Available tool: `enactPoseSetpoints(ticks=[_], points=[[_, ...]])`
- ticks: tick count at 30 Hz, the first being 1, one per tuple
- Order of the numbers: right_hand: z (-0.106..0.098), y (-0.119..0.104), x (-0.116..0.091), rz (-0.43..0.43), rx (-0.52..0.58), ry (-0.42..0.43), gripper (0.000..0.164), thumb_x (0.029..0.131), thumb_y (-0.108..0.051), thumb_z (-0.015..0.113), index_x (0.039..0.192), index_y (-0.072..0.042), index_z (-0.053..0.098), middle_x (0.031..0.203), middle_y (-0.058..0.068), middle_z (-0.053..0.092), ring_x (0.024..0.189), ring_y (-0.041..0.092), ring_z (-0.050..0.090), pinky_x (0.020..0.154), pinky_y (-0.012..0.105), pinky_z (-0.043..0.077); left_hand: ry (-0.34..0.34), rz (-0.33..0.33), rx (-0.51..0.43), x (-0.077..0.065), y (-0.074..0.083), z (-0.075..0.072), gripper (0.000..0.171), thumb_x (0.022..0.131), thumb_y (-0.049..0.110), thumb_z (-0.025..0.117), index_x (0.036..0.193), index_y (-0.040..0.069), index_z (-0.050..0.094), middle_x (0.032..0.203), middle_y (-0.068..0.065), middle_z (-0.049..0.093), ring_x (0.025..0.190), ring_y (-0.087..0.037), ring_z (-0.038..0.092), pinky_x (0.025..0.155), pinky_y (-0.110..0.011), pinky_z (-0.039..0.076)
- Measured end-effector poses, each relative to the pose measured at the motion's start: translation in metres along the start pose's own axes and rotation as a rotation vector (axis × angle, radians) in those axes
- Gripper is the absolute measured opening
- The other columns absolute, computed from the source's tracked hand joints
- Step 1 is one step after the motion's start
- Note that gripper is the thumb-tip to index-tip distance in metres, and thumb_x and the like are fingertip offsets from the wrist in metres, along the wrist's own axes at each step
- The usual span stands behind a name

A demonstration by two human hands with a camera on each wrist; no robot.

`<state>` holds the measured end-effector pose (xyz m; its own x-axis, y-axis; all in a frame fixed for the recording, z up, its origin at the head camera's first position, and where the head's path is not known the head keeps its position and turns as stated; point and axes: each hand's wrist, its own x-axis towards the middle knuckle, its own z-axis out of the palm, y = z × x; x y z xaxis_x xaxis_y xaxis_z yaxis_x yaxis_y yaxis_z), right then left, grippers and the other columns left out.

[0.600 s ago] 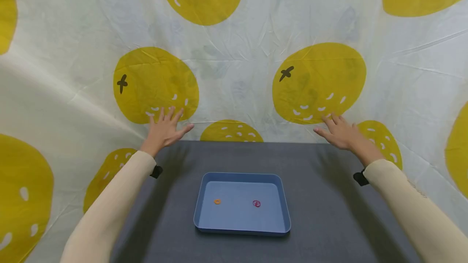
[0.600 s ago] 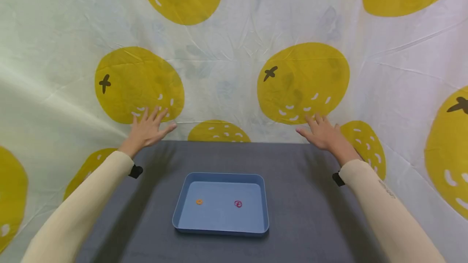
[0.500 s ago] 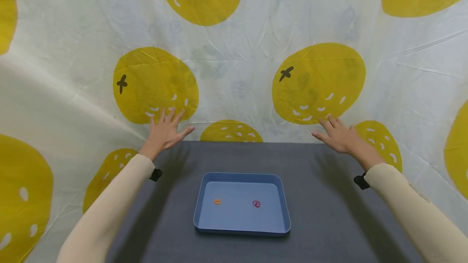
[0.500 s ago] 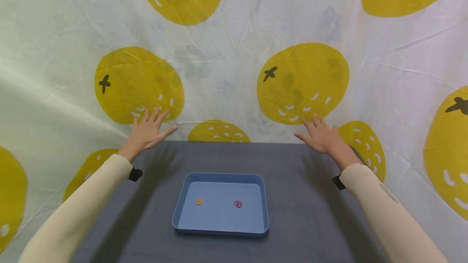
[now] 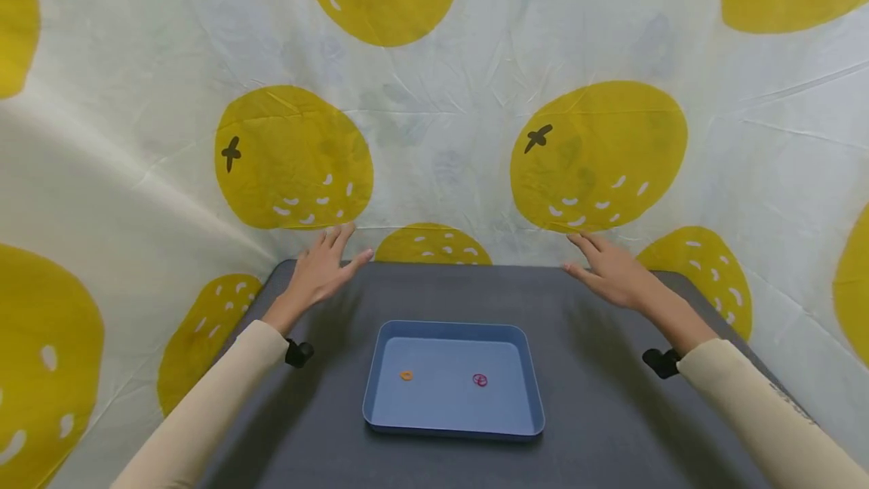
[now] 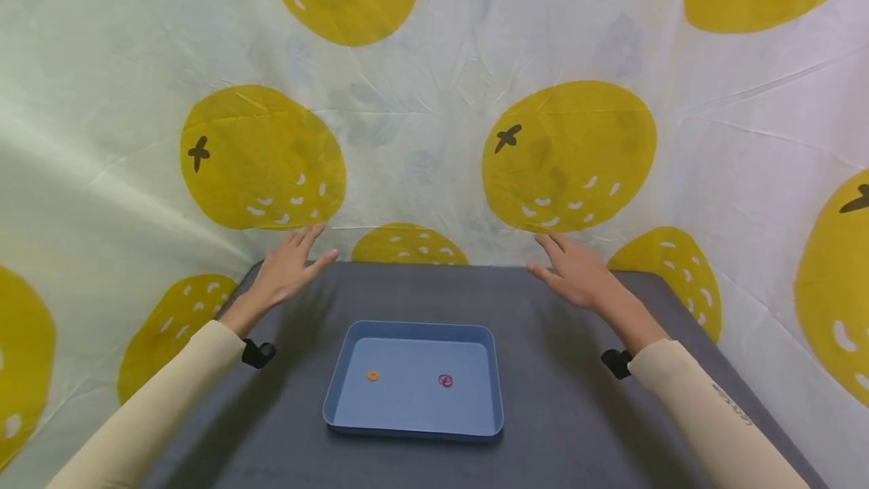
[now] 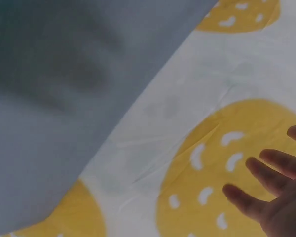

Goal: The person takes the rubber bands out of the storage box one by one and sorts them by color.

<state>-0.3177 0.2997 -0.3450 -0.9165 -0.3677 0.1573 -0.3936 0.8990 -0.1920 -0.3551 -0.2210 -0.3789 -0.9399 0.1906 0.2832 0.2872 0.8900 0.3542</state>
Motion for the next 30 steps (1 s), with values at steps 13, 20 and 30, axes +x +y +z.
enactPoseSetpoints(ticks=[13,20,30], points=[[0.021,-0.044,-0.001,-0.139,0.258,0.007,0.062,0.106,-0.032,0.060,0.157,-0.004,0.039,0.149,0.023,0.052,0.123,0.039,0.064,0.099,0.059,0.054,-0.030,-0.018,-0.483,-0.029,0.017,0.042,0.064,0.109,0.057,0.038,0.162,0.022,0.033,0.147,-0.019,0.055,0.123,-0.043,0.063,0.098,-0.058,0.054],[0.039,-0.063,0.004,-0.183,0.376,-0.031,0.063,0.105,-0.028,0.062,0.159,-0.007,0.038,0.136,0.020,0.064,0.115,0.034,0.069,0.096,0.054,0.058,-0.068,-0.106,-0.592,-0.044,0.013,0.078,0.061,0.103,0.050,0.060,0.154,0.018,0.047,0.139,-0.014,0.064,0.124,-0.033,0.064,0.093,-0.048,0.058],[0.062,-0.089,0.011,-0.239,0.477,-0.116,0.054,0.106,-0.025,0.062,0.155,-0.010,0.044,0.118,0.008,0.072,0.103,0.019,0.071,0.090,0.040,0.060,-0.146,-0.129,-0.629,-0.056,0.013,0.109,0.042,0.103,0.031,0.065,0.141,0.011,0.063,0.115,-0.011,0.070,0.084,-0.019,0.064,0.067,-0.032,0.051]])
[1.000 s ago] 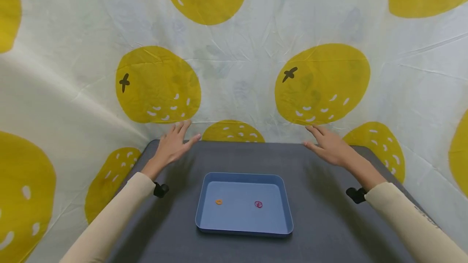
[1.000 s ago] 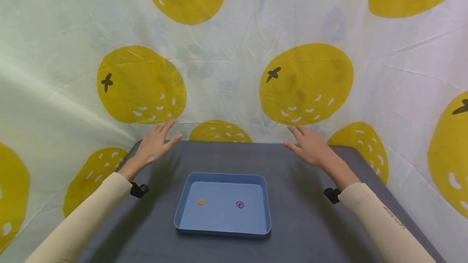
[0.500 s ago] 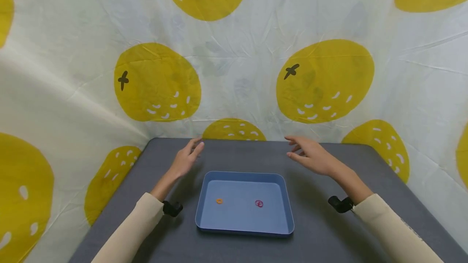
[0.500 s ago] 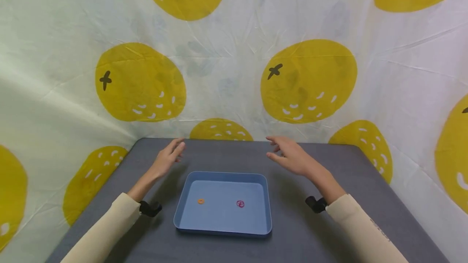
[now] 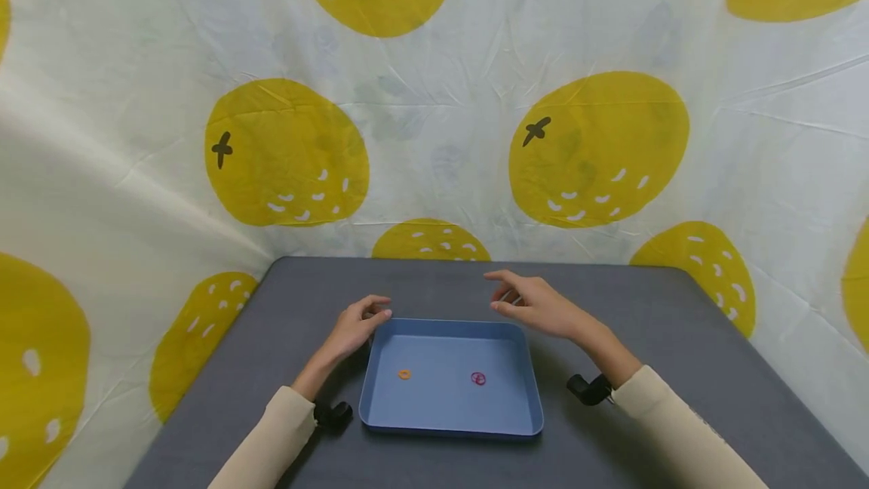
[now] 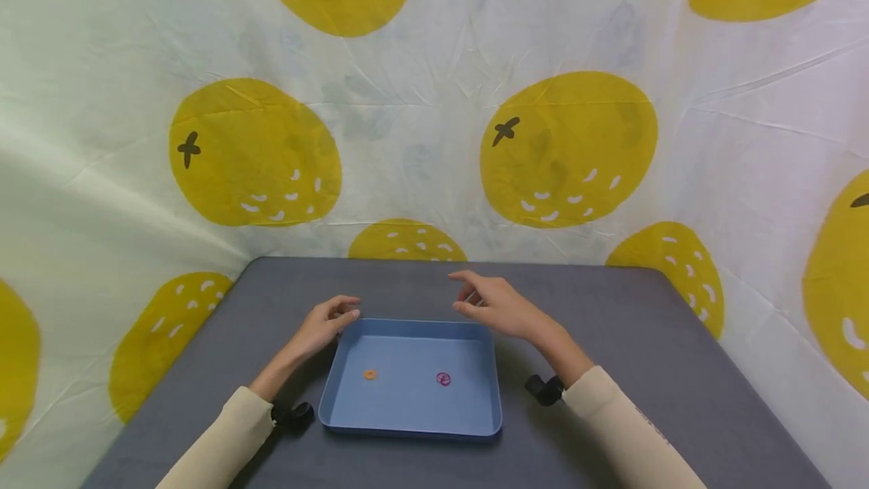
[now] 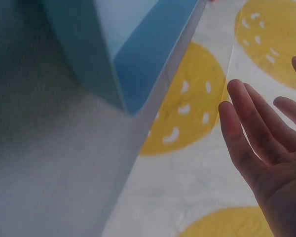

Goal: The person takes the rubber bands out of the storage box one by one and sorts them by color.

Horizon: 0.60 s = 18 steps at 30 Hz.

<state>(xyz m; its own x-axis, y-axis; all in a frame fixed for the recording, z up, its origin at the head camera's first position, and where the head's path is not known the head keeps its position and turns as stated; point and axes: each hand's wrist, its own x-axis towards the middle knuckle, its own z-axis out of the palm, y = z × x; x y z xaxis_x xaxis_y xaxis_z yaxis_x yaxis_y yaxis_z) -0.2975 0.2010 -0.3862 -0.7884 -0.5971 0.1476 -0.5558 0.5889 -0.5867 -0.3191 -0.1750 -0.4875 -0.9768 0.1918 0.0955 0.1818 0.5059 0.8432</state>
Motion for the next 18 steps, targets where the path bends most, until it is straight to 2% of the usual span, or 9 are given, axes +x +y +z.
enactPoseSetpoints(ticks=[3,7,10,14,18], points=[[0.008,-0.004,0.006,-0.008,0.012,-0.019,0.051,0.105,-0.027,0.063,0.152,-0.011,0.048,0.116,0.005,0.073,0.101,0.017,0.071,0.091,0.041,0.059,-0.017,-0.002,0.002,-0.001,-0.003,0.003,0.038,0.104,0.029,0.065,0.138,0.013,0.066,0.116,-0.008,0.070,0.085,-0.014,0.062,0.067,-0.031,0.051],[0.017,-0.011,0.014,-0.011,0.035,-0.037,0.050,0.105,-0.030,0.063,0.150,-0.013,0.051,0.115,0.004,0.074,0.100,0.016,0.071,0.093,0.041,0.059,-0.053,-0.014,-0.006,-0.004,-0.006,0.005,0.035,0.104,0.029,0.063,0.138,0.018,0.067,0.124,-0.010,0.070,0.063,-0.013,0.055,0.054,-0.032,0.050],[0.024,-0.017,0.020,-0.017,0.078,-0.056,0.050,0.104,-0.030,0.064,0.149,-0.012,0.051,0.114,0.008,0.074,0.099,0.021,0.073,0.091,0.036,0.060,-0.101,-0.038,-0.025,-0.007,-0.009,0.006,0.038,0.105,0.032,0.062,0.141,0.020,0.065,0.132,-0.013,0.067,0.050,-0.017,0.046,0.044,-0.036,0.047],[0.034,-0.024,0.030,-0.027,0.154,-0.092,0.049,0.104,-0.029,0.064,0.148,-0.009,0.052,0.114,0.016,0.075,0.097,0.030,0.075,0.086,0.029,0.059,-0.182,-0.055,-0.046,-0.009,-0.011,0.006,0.043,0.106,0.036,0.060,0.147,0.023,0.059,0.145,-0.015,0.059,0.053,-0.017,0.050,0.045,-0.035,0.047],[0.045,-0.028,0.041,-0.040,0.204,-0.130,0.047,0.104,-0.029,0.064,0.146,-0.009,0.055,0.113,0.017,0.074,0.096,0.030,0.074,0.086,0.028,0.058,-0.240,-0.033,-0.066,-0.009,-0.013,0.005,0.043,0.109,0.031,0.054,0.151,0.022,0.055,0.143,-0.016,0.060,0.048,-0.016,0.045,0.045,-0.034,0.046]])
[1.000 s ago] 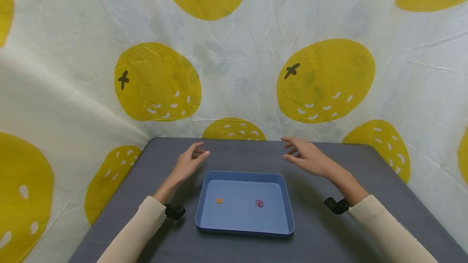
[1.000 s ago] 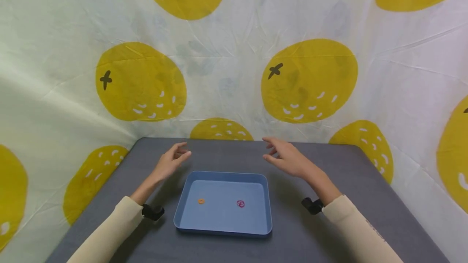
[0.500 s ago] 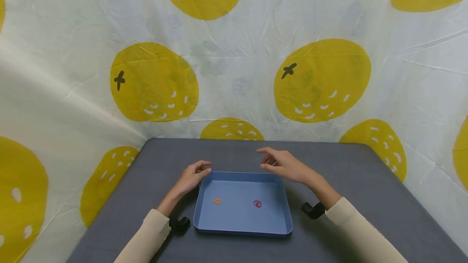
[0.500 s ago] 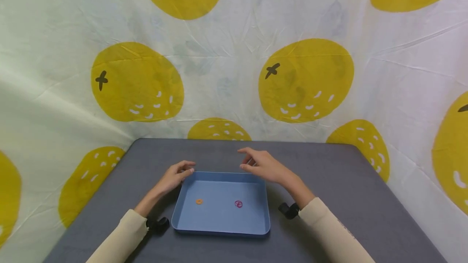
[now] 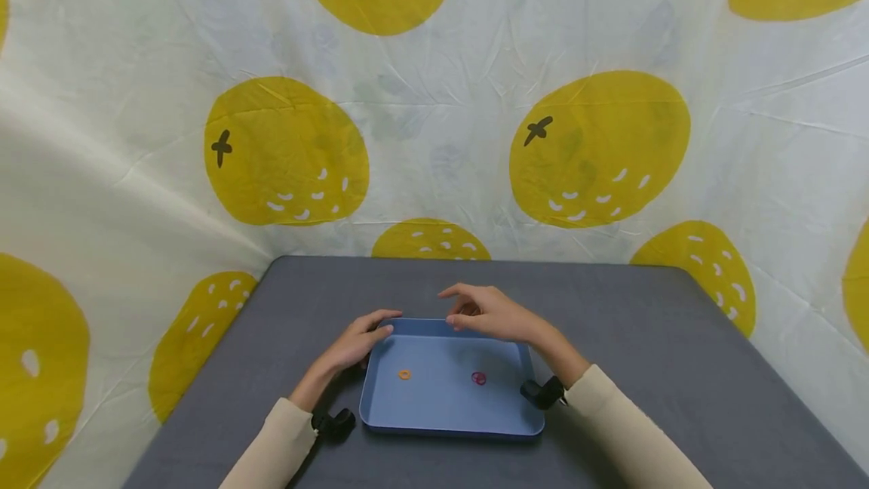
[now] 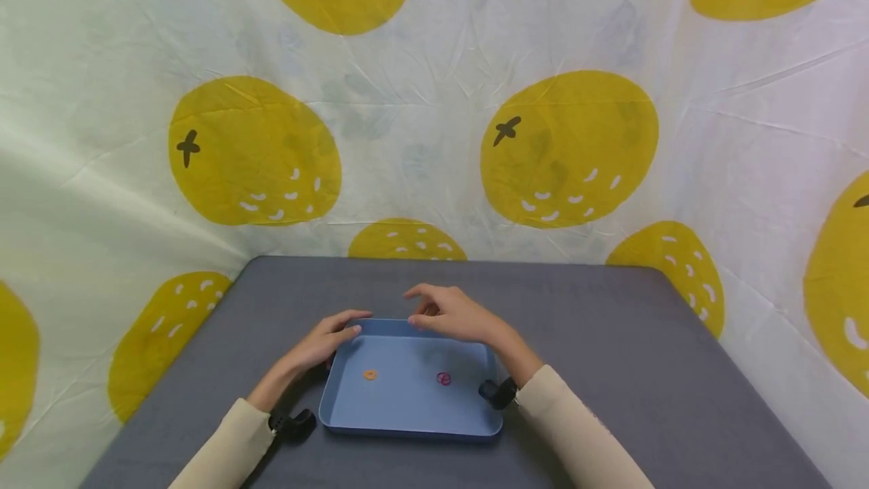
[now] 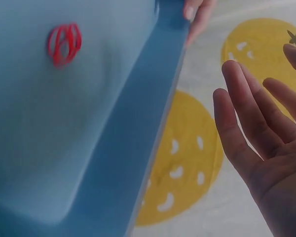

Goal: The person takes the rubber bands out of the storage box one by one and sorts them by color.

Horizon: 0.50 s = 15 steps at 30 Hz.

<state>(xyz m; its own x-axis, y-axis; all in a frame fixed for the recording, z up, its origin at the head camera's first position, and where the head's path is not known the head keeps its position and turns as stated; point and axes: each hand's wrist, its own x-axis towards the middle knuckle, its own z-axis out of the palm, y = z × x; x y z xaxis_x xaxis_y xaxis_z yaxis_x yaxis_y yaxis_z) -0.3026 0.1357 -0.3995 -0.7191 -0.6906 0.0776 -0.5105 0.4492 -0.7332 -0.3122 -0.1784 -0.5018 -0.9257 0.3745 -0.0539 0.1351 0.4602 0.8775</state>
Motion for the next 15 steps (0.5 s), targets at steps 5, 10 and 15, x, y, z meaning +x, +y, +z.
enactPoseSetpoints(ticks=[5,10,15], points=[[0.014,0.003,0.015,-0.001,0.037,-0.041,0.040,0.104,-0.026,0.065,0.141,-0.010,0.059,0.111,0.012,0.076,0.097,0.028,0.074,0.086,0.029,0.059,-0.032,0.026,-0.004,0.000,0.000,0.000,0.041,0.111,0.024,0.049,0.152,0.022,0.053,0.134,-0.016,0.065,0.043,-0.014,0.039,0.043,-0.032,0.045],[0.031,0.007,0.030,-0.021,0.040,-0.102,0.031,0.102,-0.021,0.067,0.129,-0.005,0.069,0.110,0.009,0.077,0.096,0.016,0.073,0.085,0.025,0.058,-0.018,0.040,0.007,0.000,0.000,0.001,0.039,0.110,0.017,0.050,0.148,0.024,0.057,0.134,-0.017,0.064,0.040,-0.014,0.039,0.041,-0.029,0.043],[0.045,0.011,0.044,-0.061,0.023,-0.169,0.023,0.099,-0.012,0.070,0.119,-0.001,0.075,0.108,0.014,0.078,0.093,0.008,0.072,0.084,0.021,0.057,-0.001,0.039,-0.001,0.000,-0.001,0.001,0.038,0.109,0.014,0.050,0.144,0.025,0.061,0.128,-0.016,0.067,0.038,-0.014,0.038,0.040,-0.028,0.041]])
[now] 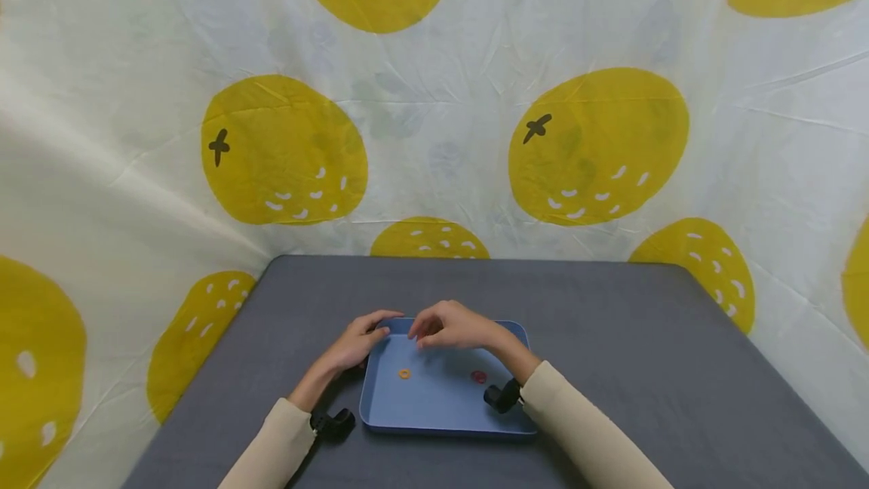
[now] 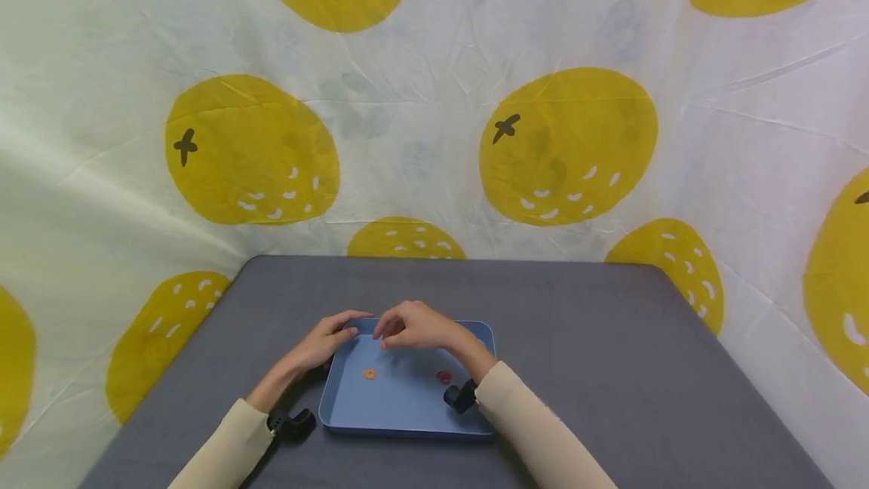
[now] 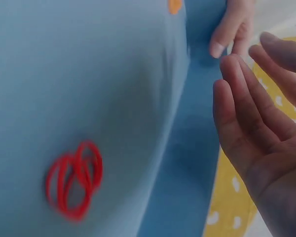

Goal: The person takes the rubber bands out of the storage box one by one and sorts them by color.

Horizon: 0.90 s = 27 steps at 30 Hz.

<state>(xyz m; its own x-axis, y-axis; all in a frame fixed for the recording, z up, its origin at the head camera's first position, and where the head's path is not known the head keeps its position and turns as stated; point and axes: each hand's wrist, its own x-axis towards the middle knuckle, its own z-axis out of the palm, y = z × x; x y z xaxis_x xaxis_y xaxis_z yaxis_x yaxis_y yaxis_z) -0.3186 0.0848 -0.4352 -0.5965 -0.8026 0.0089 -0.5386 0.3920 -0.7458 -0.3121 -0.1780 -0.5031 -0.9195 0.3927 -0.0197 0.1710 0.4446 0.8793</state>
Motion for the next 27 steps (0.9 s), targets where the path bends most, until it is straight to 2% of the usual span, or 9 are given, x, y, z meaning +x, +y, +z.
enactPoseSetpoints(ticks=[6,9,12,14,17,19,23,24,27], points=[[0.013,0.004,0.014,-0.004,-0.004,-0.070,0.019,0.094,-0.008,0.076,0.112,-0.003,0.079,0.101,0.009,0.080,0.083,0.003,0.071,0.075,0.019,0.058,-0.006,0.013,0.003,0.000,-0.001,-0.002,0.036,0.110,0.016,0.050,0.143,0.026,0.061,0.122,-0.013,0.070,0.038,-0.012,0.034,0.039,-0.027,0.039],[0.021,0.007,0.021,-0.005,-0.023,-0.093,0.016,0.093,-0.008,0.076,0.108,-0.005,0.080,0.095,0.006,0.080,0.075,0.000,0.068,0.068,0.018,0.056,-0.017,0.032,0.012,0.000,-0.001,-0.003,0.038,0.110,0.015,0.049,0.145,0.022,0.059,0.090,-0.008,0.070,0.036,-0.011,0.032,0.039,-0.027,0.040],[0.027,0.009,0.025,0.000,-0.049,-0.092,0.014,0.092,-0.008,0.077,0.105,-0.006,0.081,0.090,0.004,0.079,0.071,-0.001,0.066,0.065,0.018,0.054,-0.033,0.045,0.017,0.001,-0.002,-0.004,0.039,0.111,0.014,0.048,0.147,0.020,0.058,0.060,0.001,0.050,0.036,-0.010,0.032,0.038,-0.026,0.041],[0.029,0.009,0.026,0.019,-0.056,-0.084,0.013,0.091,-0.008,0.078,0.103,-0.007,0.081,0.088,0.003,0.079,0.071,-0.001,0.066,0.064,0.017,0.053,-0.038,0.058,0.017,0.001,-0.002,-0.004,0.039,0.111,0.014,0.048,0.148,0.018,0.057,0.054,0.004,0.041,0.035,-0.010,0.033,0.038,-0.027,0.041],[0.030,0.009,0.028,0.030,-0.071,-0.075,0.010,0.090,-0.008,0.079,0.100,-0.008,0.082,0.086,0.001,0.079,0.070,-0.002,0.065,0.064,0.017,0.053,-0.031,0.060,0.024,0.003,-0.003,-0.003,0.038,0.110,0.015,0.048,0.147,0.019,0.058,0.054,0.005,0.042,0.036,-0.009,0.033,0.038,-0.027,0.042],[0.031,0.009,0.029,0.037,-0.080,-0.071,0.008,0.090,-0.008,0.080,0.097,-0.009,0.082,0.084,0.000,0.078,0.068,-0.002,0.064,0.063,0.017,0.052,-0.022,0.063,0.026,0.004,-0.003,-0.003,0.038,0.110,0.015,0.049,0.147,0.019,0.058,0.059,0.002,0.051,0.036,-0.008,0.033,0.038,-0.027,0.041],[0.034,0.009,0.029,0.037,-0.095,-0.068,0.002,0.089,-0.009,0.081,0.091,-0.008,0.082,0.081,-0.002,0.077,0.066,-0.003,0.062,0.063,0.016,0.051,-0.015,0.050,0.017,0.004,-0.003,-0.003,0.039,0.110,0.014,0.049,0.147,0.021,0.058,0.093,-0.009,0.072,0.037,-0.008,0.033,0.039,-0.025,0.039],[0.035,0.009,0.029,0.039,-0.096,-0.066,0.002,0.090,-0.009,0.081,0.090,-0.008,0.082,0.081,-0.003,0.077,0.066,-0.003,0.061,0.062,0.016,0.051,-0.014,0.048,0.014,0.004,-0.003,-0.004,0.039,0.110,0.014,0.049,0.147,0.021,0.058,0.104,-0.012,0.074,0.037,-0.008,0.033,0.039,-0.025,0.039],[0.036,0.008,0.029,0.040,-0.110,-0.065,0.005,0.091,-0.009,0.080,0.086,-0.009,0.081,0.079,-0.004,0.075,0.065,-0.002,0.059,0.062,0.016,0.051,-0.018,0.047,0.007,0.003,-0.004,-0.004,0.039,0.110,0.014,0.049,0.147,0.020,0.058,0.117,-0.018,0.072,0.037,-0.009,0.033,0.039,-0.025,0.039]])
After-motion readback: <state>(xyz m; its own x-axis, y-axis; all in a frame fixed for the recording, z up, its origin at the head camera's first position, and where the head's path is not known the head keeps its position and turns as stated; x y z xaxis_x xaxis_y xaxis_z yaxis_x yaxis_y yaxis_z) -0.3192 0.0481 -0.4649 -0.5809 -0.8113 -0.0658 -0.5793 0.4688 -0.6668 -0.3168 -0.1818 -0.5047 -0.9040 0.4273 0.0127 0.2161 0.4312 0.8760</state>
